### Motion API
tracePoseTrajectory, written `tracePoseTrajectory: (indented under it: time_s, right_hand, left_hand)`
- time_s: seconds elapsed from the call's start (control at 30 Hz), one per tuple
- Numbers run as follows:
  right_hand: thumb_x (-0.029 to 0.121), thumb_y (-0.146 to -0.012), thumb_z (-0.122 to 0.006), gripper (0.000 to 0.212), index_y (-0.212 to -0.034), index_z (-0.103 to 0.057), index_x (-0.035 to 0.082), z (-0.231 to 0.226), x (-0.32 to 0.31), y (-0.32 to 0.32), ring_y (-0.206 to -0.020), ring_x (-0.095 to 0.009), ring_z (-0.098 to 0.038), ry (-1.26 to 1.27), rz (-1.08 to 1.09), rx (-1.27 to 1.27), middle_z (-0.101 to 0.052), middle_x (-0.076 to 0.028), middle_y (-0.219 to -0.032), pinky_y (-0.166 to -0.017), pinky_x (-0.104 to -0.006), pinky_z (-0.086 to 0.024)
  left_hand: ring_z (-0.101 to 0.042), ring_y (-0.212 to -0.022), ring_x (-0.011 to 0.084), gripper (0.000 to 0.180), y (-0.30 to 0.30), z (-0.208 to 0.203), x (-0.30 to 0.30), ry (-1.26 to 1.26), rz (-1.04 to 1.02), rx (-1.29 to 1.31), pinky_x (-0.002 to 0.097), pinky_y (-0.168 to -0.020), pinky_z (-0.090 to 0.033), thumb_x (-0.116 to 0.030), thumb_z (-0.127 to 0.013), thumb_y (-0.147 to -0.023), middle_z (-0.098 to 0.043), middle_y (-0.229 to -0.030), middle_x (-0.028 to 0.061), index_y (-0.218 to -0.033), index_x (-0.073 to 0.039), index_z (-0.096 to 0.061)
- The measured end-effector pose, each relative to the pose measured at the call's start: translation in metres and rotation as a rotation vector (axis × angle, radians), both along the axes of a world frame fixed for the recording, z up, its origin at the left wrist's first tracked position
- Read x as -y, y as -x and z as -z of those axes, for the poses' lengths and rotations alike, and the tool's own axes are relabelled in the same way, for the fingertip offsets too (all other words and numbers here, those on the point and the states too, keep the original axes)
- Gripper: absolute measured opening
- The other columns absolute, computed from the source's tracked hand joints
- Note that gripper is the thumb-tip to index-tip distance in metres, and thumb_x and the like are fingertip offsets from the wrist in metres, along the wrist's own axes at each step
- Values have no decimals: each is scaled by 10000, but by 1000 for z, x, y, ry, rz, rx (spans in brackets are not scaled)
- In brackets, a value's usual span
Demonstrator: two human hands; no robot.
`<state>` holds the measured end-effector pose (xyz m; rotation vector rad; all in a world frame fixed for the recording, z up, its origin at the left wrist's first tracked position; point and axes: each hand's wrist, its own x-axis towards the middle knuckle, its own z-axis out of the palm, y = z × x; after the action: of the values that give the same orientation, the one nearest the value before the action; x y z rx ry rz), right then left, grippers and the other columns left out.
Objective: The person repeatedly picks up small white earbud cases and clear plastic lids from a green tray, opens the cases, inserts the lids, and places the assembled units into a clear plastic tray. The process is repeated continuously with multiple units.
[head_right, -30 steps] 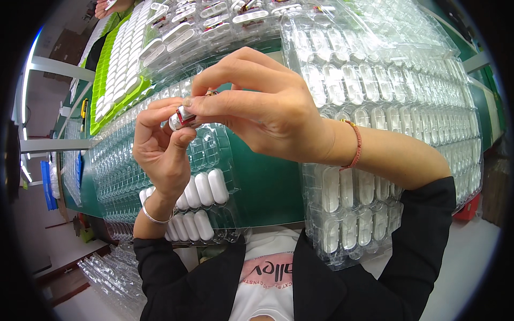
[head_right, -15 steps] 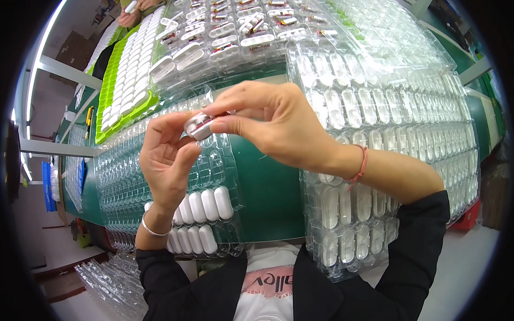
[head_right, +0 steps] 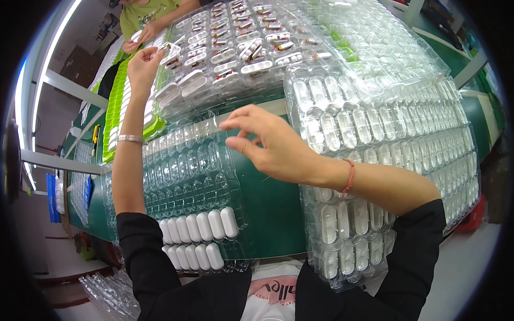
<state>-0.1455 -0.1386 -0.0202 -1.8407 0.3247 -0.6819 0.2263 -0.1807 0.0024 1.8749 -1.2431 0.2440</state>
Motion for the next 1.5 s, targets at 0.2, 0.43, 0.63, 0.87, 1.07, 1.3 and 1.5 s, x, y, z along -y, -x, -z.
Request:
tracePoseTrajectory:
  time_s: [0.2, 0.43, 0.63, 0.87, 1.07, 1.3, 1.5]
  right_hand:
    - [72, -882, -642, 260, -1129, -626, -8, 4, 0, 5, -909, -220, -602, 36, -40, 5, -569, -129, -1114, -729, -292, -509]
    - [56, -859, -651, 231, -1081, -642, -10, -31, 8, 10, -767, -236, -612, 248, -2, 102, -588, -118, -1069, -706, -308, -504]
    - [128, -836, -653, 204, -996, -660, 1, -62, 24, 44, -770, -317, -651, 372, 113, 30, -671, -154, -828, -700, -388, -500]
    - [205, -913, -626, 246, -856, -708, -20, -93, 74, 201, -559, -120, -644, 338, 371, -367, -657, -98, -641, -510, -270, -489]
    - [238, -824, -618, 176, -919, -708, 122, -45, 174, 425, -894, -289, -667, 692, 1312, -1039, -702, -100, -926, -788, -422, -521]
    - [254, -792, -686, 255, -987, -703, 90, -6, 224, 434, -960, -316, -660, 557, 1183, -1269, -702, -126, -996, -834, -417, -513]
    - [233, -769, -659, 218, -810, -670, 19, 33, 283, 514, -735, -264, -642, 694, 1085, -1073, -674, -127, -777, -704, -368, -491]
  left_hand:
    - [-678, -850, 285, 231, -33, 24, 58, -149, -79, 247, 377, -778, -514, -260, -731, -756, -714, -908, 125, -934, -114, -745]
    - [-658, -861, 342, 145, -26, 16, 54, -9, 93, 401, 409, -783, -496, -188, -686, -783, -701, -899, 164, -864, -83, -745]
    - [-657, -678, 279, 185, 29, -5, 36, -36, 378, 391, 373, -666, -481, -14, -527, -717, -678, -691, 139, -770, -8, -703]
    - [-561, -699, 264, 114, 150, -31, -105, -70, 661, 710, 411, -849, -424, 86, -511, -630, -538, -668, 88, -636, -28, -511]
    - [-617, -765, 228, 158, 215, -10, -126, -76, 820, 660, 454, -946, -410, 105, -551, -603, -558, -677, 69, -658, -41, -532]
    - [-633, -775, 225, 149, 207, -14, -153, -116, 701, 645, 450, -934, -429, 100, -550, -600, -582, -681, 70, -646, -42, -549]
    - [-639, -757, 249, 182, 168, -28, -197, -167, 502, 468, 401, -882, -455, 147, -519, -614, -596, -691, 97, -653, -25, -561]
